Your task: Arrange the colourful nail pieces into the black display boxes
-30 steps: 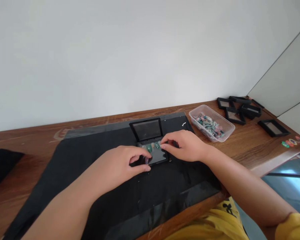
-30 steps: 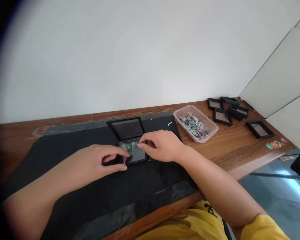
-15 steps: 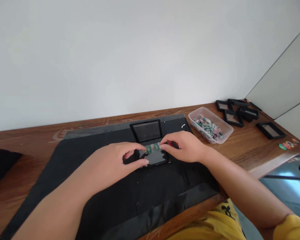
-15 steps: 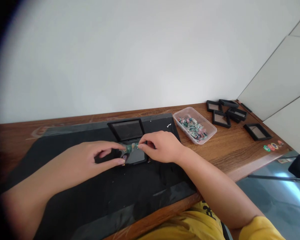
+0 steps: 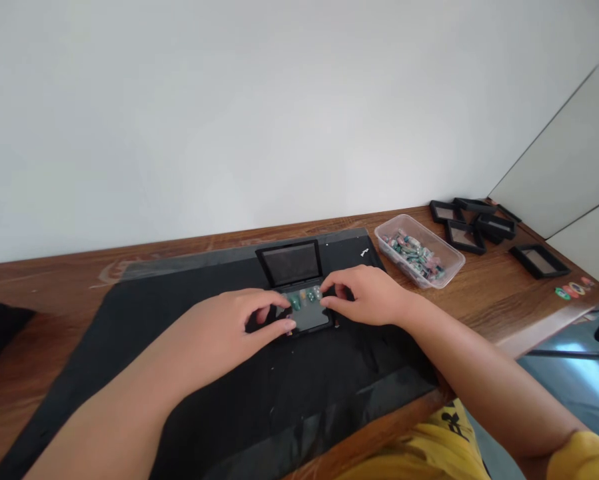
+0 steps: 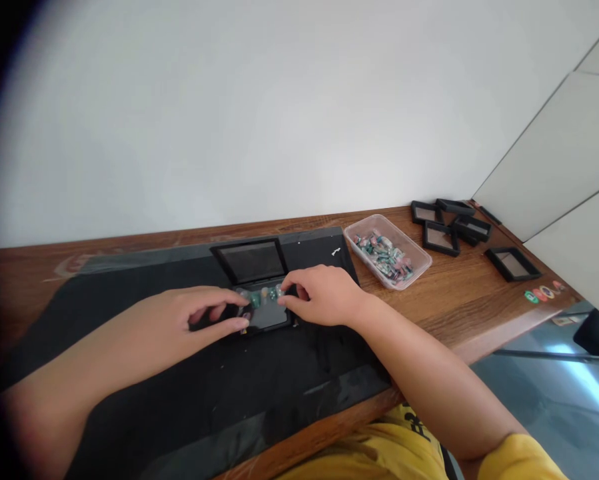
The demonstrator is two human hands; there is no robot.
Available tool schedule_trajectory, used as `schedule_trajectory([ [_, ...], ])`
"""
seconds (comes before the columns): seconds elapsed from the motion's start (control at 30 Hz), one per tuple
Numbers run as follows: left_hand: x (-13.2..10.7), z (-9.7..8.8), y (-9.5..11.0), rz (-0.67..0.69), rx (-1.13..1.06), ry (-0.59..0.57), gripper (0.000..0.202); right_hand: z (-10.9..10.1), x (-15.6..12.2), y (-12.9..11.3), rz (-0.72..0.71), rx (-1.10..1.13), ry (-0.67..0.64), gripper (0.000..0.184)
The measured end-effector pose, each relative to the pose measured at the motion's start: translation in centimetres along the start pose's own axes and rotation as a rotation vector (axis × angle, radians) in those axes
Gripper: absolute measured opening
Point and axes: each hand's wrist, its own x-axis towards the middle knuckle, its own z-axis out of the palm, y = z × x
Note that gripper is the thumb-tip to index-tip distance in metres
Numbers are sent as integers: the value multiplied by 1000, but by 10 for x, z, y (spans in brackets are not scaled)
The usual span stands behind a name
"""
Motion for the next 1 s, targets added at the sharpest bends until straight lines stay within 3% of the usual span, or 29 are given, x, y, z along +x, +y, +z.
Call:
schedule_trajectory([
  [0.2,-1,3,3,87,-19,46,47,3,2,2,-16,-4,20,17],
  [0.33,-2,4,5,149,-58,-25,53,5,4,2,-20,5,16,13],
  [0.6,0,3,1,41,-16,-71,58,5,7,3,32,33,14,9],
  [1.0,3,0,-7,-1,17,90,57,9,7,3,22,17,27,13],
])
